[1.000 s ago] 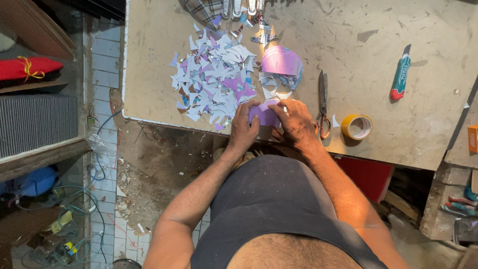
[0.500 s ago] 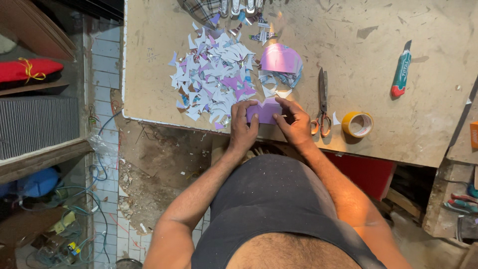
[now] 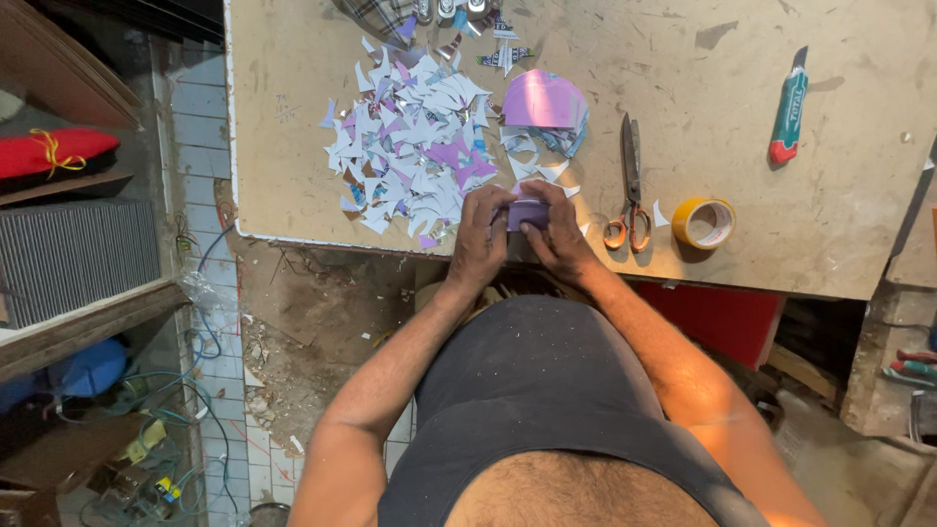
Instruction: The person repeatedly folds and cuts purple paper sheets into smaller pieces using scissors. The cut pieces accumulate on the table. The person occasionally pauses to adjust the paper or reposition the scissors.
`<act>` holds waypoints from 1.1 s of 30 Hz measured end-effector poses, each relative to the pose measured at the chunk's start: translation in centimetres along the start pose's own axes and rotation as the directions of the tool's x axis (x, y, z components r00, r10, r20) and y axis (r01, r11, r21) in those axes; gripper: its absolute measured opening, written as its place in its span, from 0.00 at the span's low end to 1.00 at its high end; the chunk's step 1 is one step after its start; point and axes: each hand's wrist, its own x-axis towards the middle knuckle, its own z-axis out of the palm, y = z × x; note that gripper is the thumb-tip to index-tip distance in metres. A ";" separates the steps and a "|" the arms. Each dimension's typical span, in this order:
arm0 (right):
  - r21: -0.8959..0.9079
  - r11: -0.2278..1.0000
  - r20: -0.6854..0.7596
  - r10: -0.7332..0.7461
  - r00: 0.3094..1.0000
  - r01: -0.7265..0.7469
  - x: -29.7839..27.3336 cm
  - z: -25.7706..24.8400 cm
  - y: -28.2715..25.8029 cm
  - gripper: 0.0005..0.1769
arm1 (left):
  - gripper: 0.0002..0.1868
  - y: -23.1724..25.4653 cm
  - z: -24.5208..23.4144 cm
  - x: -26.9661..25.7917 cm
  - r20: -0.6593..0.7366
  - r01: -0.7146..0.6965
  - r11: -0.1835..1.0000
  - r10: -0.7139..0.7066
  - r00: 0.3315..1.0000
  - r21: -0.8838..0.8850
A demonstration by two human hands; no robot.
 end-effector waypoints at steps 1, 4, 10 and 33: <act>-0.004 1.000 -0.008 0.010 1.000 -0.010 -0.3 0.0 -0.2 0.37 | 0.19 0.0 0.0 -0.1 0.000 0.006 1.000 -0.006 1.000 0.006; -0.017 1.000 -0.052 0.011 0.999 -0.012 0.3 -0.6 -0.9 0.33 | 0.20 -0.3 -0.5 0.3 0.015 0.095 0.995 -0.095 0.995 -0.040; 0.265 0.936 0.005 0.238 0.971 -0.231 -0.2 -4.1 -2.9 0.08 | 0.17 -1.0 -1.9 0.2 0.110 0.303 0.896 -0.282 0.953 -0.326; 0.422 0.660 -0.001 0.685 0.728 -0.621 1.3 -4.8 -6.0 0.15 | 0.19 -0.6 -5.5 -0.8 0.095 0.530 0.564 -0.623 0.776 -0.633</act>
